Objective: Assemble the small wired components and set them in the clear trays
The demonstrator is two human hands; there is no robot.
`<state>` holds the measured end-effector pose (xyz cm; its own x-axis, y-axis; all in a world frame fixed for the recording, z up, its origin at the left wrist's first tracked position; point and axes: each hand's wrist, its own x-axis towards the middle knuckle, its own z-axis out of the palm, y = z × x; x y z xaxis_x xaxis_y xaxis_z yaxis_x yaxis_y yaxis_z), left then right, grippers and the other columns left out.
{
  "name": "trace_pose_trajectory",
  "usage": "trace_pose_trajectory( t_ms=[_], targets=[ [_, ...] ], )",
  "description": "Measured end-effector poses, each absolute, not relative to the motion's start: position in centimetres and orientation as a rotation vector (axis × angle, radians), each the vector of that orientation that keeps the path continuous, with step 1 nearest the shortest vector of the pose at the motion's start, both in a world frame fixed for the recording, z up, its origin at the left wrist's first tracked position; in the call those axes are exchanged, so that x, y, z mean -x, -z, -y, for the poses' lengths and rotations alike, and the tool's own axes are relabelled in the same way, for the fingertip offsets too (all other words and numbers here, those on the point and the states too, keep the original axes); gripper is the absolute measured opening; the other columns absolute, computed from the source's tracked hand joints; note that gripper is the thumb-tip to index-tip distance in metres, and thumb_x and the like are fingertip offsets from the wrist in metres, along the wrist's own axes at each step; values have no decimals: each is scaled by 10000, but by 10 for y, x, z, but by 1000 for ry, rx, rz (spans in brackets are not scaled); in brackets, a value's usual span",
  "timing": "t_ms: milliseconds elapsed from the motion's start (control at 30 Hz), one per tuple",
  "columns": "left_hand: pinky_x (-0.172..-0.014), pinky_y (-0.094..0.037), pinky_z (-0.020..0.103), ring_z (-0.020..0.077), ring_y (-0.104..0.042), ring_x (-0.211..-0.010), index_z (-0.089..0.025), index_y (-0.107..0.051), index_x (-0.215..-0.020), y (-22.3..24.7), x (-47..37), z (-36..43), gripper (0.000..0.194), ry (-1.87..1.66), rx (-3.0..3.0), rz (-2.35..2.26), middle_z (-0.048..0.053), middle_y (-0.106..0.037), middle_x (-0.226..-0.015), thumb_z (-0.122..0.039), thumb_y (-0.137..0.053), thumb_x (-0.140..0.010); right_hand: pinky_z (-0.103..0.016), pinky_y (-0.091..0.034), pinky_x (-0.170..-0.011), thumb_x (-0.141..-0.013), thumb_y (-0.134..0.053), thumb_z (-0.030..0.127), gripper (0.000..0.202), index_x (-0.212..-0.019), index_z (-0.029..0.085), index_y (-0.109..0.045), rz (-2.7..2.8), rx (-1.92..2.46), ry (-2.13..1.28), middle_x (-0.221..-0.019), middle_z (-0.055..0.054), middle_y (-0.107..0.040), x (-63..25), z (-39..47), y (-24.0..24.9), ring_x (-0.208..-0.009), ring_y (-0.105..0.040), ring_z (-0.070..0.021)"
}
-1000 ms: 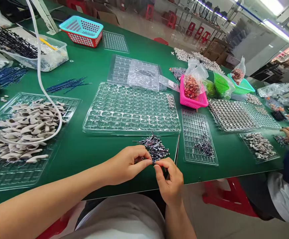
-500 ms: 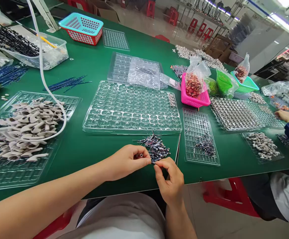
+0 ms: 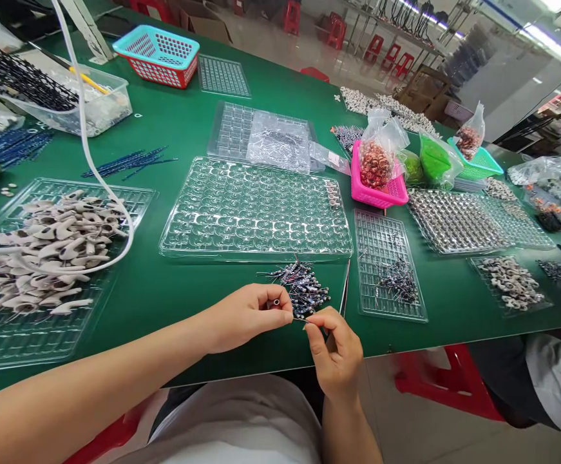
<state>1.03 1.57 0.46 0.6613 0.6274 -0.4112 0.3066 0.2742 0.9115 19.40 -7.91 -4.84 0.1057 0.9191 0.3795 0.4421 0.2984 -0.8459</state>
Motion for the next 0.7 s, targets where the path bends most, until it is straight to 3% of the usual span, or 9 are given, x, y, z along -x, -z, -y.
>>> trace_pose_trajectory(
  t_ms=[467, 700],
  targets=[
    [-601, -305, 271, 140, -357, -641, -193, -534, -761, -6, -6, -14, 223, -284, -1406, -894, -44, -424, -672, -393, -554, -857, -240, -459, -581, -917, -593, 200, 57, -905, 209, -647, 1329, 1334, -654, -794, -10, -607, -196, 82, 53, -667, -561, -126],
    [-600, -336, 271, 138, -376, -640, -175, -562, -1095, 7, 0, -12, 279, -322, -1255, -772, -42, -385, -714, -354, -407, -949, -218, -438, -533, -923, -602, 224, 55, -912, 200, -650, 1209, 1359, -632, -784, -7, -599, -197, 82, 60, -614, -533, -105]
  ],
)
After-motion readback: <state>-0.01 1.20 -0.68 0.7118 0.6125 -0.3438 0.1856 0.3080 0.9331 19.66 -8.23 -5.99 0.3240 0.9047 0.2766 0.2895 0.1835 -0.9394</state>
